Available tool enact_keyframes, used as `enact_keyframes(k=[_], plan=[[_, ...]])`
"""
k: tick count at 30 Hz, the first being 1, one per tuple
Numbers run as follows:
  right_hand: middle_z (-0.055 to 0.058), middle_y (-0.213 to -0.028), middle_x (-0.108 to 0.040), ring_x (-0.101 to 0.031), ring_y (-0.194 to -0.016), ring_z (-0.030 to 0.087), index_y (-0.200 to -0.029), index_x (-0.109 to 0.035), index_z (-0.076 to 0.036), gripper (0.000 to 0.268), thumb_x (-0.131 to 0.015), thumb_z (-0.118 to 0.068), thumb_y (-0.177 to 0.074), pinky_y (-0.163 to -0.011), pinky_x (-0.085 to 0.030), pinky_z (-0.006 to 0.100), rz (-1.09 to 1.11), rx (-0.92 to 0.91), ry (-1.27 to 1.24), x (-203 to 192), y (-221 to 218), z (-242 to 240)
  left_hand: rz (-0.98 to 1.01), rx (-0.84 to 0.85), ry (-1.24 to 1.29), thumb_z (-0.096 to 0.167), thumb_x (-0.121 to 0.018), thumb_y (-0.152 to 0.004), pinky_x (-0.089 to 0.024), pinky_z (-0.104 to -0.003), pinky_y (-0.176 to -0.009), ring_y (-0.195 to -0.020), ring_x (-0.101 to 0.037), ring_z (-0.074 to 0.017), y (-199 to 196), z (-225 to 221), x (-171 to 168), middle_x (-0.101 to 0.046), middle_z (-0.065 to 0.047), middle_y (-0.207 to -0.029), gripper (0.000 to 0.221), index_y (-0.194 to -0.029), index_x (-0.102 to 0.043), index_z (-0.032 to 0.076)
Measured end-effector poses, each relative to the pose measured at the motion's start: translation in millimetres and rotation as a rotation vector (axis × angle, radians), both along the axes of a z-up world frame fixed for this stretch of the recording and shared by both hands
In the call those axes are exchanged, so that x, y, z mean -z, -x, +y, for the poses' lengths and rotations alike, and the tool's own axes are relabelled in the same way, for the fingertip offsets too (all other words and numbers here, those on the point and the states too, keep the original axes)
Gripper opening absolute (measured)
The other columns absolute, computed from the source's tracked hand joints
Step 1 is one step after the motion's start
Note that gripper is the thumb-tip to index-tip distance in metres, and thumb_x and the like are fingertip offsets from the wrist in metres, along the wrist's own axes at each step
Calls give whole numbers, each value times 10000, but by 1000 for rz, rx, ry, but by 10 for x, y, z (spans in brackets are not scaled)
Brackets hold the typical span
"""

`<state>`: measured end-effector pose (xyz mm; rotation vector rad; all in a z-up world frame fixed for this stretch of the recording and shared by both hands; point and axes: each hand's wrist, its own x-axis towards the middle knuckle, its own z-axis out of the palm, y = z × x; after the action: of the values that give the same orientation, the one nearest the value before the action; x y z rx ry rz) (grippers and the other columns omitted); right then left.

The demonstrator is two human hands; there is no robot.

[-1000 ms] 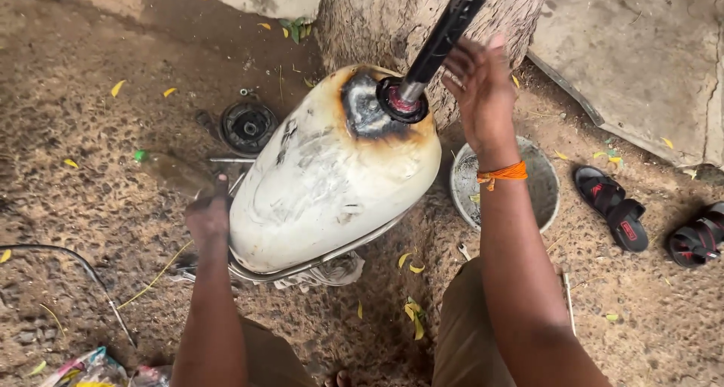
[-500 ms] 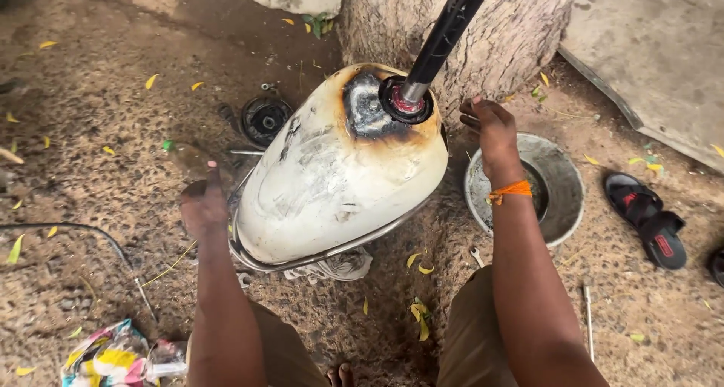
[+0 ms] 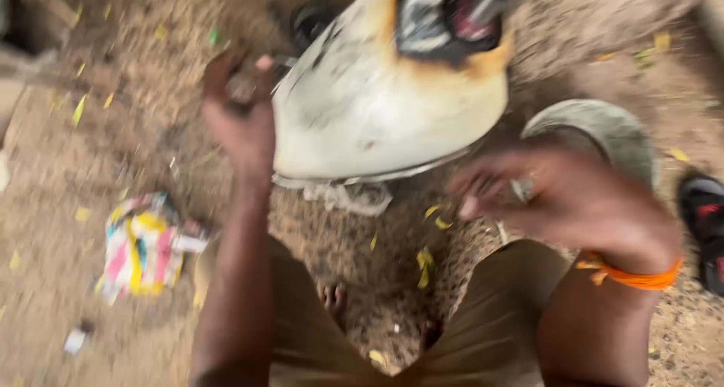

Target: Apply red mechanical grease to a motorcycle part and a fuel tank neck.

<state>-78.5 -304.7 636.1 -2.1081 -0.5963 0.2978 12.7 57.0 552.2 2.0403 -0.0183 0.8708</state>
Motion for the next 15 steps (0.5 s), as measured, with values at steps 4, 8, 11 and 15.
enact_keyframes(k=[4,8,11,15], plan=[[49,-1051,-778,-721,-735,201,-1182,-705,-161,235,-646,-190,-957,-653,-617,355,400,-546,540,602,-107,964,-71,4,-73,106,-866,-966,-549,-378,-1035,-1167,-675,-259,281,-74,-246,-694,-156,-1232,333,-1193,-660,-23],[164,-1039,-751,-735,-850,260,-1208,-700,-89,280,-598,-207,-975,-758,-605,405,317,-573,593,1783,111,1682,-109,-124,-43,113,-838,-974,-560,-367,-1041,-1140,-702,-234,393,248,-365,-734,-123,-1187,288,-1186,-683,-5],[193,-1144,-720,-726,-959,333,-1321,-645,-101,397,-567,-115,-932,-836,-600,490,211,-635,713,2341,216,1999,-141,-317,34,162,-855,-962,-555,-359,-971,-1060,-686,-241,578,618,-535,-726,-139,-1104,321,-1156,-682,-26],[298,-1498,-452,-665,-1075,439,-1337,-594,-8,497,-652,-151,-864,-859,-586,509,8,-423,639,2881,34,2186,-105,-439,195,233,-805,-950,-554,-343,-861,-910,-701,-227,989,1218,-899,-789,-114,-1089,319,-1152,-714,4]])
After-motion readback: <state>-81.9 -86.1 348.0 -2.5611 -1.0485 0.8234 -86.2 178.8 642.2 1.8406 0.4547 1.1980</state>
